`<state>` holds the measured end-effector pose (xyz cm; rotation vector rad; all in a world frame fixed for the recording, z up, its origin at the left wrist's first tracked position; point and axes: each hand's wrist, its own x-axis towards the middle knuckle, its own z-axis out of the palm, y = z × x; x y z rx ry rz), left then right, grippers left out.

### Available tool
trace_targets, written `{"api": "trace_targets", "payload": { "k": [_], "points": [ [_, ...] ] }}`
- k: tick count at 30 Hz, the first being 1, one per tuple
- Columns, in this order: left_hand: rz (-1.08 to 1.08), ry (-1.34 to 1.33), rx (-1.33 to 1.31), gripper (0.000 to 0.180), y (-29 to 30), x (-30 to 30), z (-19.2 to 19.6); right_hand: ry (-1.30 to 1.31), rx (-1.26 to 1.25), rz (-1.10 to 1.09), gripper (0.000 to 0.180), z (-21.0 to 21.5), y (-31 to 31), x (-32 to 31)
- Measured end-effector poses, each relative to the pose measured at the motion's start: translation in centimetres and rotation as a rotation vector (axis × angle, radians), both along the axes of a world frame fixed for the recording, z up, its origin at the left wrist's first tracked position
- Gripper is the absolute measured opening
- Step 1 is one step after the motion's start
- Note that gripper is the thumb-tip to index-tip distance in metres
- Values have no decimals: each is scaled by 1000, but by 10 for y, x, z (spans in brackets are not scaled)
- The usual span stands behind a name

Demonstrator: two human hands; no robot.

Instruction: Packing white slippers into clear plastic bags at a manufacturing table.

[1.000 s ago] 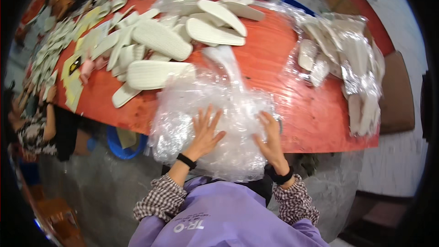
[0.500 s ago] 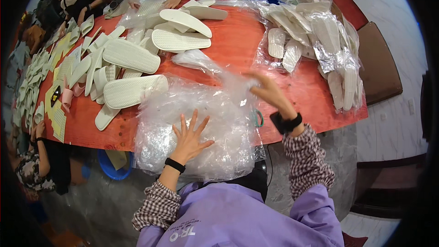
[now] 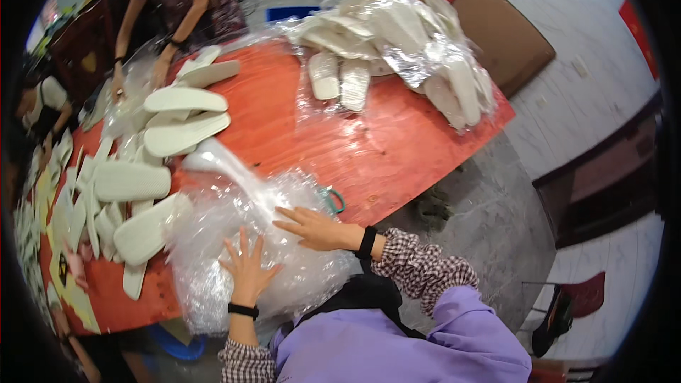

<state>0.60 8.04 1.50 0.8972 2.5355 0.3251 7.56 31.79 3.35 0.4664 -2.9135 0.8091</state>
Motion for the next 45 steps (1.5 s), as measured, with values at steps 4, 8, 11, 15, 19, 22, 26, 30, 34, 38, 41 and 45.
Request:
{"api": "trace_targets", "payload": {
  "k": [4,8,11,15,19,22,26,30,34,38,41,45],
  "points": [
    [-4,-38,-27,94,8,-1,7,-47,-531,-160,47,15,62,17],
    [19,-68,-76,96,4,-3,1,-26,-684,-757,42,-8,173,33],
    [-2,-62,-90,98,9,-4,-5,195,-619,-1204,47,-46,289,72],
    [-17,-113,-112,97,14,-4,-8,433,50,-1593,68,-52,409,136],
    [-81,12,-354,88,18,-2,3,499,149,-1721,85,-12,495,161],
    [-45,5,-208,103,-12,-6,-24,252,196,-1705,114,18,526,152],
    [-8,6,-173,102,25,-10,-57,-84,255,-1825,124,9,539,137],
    [-9,4,-145,101,45,-14,-70,118,303,-1654,101,-18,561,168],
    [-44,6,-184,100,31,-30,-62,307,123,-1485,76,-16,520,133],
    [-118,-14,-190,100,40,-33,-67,434,101,-1089,83,1,440,102],
    [-165,-24,-196,99,39,-37,-66,7,-457,-784,95,28,360,65],
    [-180,-6,-200,98,36,-51,-60,-230,-564,-308,61,47,333,54]
  ]
}}
